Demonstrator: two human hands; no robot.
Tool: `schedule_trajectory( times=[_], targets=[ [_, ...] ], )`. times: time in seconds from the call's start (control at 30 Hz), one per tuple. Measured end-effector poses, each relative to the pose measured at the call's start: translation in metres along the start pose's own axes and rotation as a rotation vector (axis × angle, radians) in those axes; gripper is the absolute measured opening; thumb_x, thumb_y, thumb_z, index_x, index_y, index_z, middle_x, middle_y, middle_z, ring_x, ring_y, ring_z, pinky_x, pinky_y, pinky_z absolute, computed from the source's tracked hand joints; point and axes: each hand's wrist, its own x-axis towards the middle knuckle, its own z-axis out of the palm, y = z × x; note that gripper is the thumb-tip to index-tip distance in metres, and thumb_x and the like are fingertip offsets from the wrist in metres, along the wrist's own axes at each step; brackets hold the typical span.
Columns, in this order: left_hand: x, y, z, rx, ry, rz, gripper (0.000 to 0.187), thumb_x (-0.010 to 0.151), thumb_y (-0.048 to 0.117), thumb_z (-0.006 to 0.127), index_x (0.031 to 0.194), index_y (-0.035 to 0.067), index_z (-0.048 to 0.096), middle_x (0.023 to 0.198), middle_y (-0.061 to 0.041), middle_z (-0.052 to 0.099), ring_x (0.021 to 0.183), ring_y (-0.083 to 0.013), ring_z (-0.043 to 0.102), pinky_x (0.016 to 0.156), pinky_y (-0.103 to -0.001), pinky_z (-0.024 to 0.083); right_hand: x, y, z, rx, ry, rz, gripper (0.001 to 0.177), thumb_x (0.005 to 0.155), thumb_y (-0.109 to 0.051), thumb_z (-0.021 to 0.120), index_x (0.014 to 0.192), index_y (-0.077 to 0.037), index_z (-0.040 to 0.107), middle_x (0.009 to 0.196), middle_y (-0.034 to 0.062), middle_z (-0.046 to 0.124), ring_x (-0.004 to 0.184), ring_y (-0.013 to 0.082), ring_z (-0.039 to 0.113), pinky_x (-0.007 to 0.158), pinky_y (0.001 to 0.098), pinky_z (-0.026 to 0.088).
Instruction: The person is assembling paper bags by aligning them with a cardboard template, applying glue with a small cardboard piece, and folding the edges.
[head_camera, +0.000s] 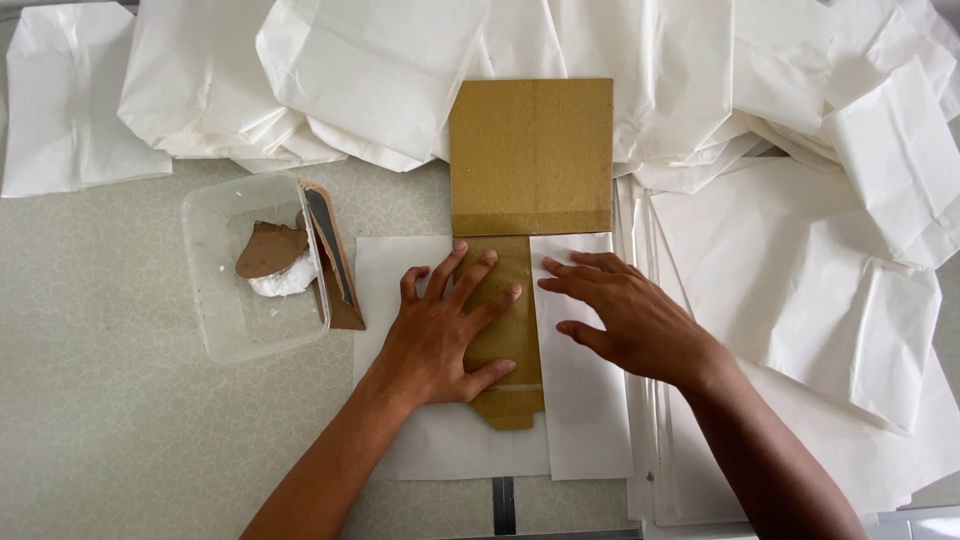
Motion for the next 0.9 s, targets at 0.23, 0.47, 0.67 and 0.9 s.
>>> schedule_trajectory(
  times=[0.23, 0.47, 0.67, 0.9],
  targets=[
    [0.003, 0.007, -0.008, -0.004, -0.016, -0.020, 0.074, 0.082, 0.066, 0.060, 0.148, 0.033, 0.050, 0.161, -0.014, 0.034, 0.151, -0.0435, 0.023, 0.107, -0.068, 0.025, -0.006, -0.008, 0.005, -0.053, -0.007, -0.004, 0.056, 0.088, -0.014, 0.074, 0.142, -0.020, 0.061, 0.156, 0.0059, 0.051, 0.149, 0.0379, 0.037, 0.110, 0.0498, 0.044],
    [0.012, 0.016, 0.003, -0.022, -0.033, 0.001, 0.066, 0.081, 0.053, 0.062, 0.137, 0.018, 0.056, 0.151, -0.018, 0.041, 0.149, -0.0407, 0.029, 0.106, -0.063, 0.027, -0.006, -0.007, 0.008, -0.090, 0.006, 0.002, 0.057, 0.086, -0.017, 0.075, 0.141, -0.023, 0.061, 0.157, 0.0034, 0.051, 0.148, 0.0361, 0.038, 0.104, 0.0500, 0.051],
    [0.018, 0.020, 0.036, -0.148, 0.267, 0.298, 0.040, 0.088, 0.049, 0.060, 0.107, 0.015, 0.068, 0.119, -0.010, 0.062, 0.122, -0.0332, 0.059, 0.093, -0.051, 0.042, -0.001, 0.002, 0.009, -0.155, 0.030, -0.024, 0.048, 0.085, -0.022, 0.076, 0.132, -0.024, 0.066, 0.149, 0.0007, 0.055, 0.141, 0.0339, 0.046, 0.102, 0.0513, 0.053],
    [0.017, 0.023, 0.023, -0.196, 0.383, 0.303, 0.041, 0.090, 0.052, 0.056, 0.097, 0.015, 0.071, 0.125, -0.012, 0.064, 0.122, -0.0321, 0.059, 0.095, -0.050, 0.043, 0.023, 0.009, 0.007, -0.097, 0.219, -0.017, 0.021, 0.088, -0.039, 0.073, 0.093, -0.019, 0.069, 0.096, -0.0004, 0.071, 0.098, 0.0290, 0.070, 0.082, 0.0514, 0.059]
  ],
)
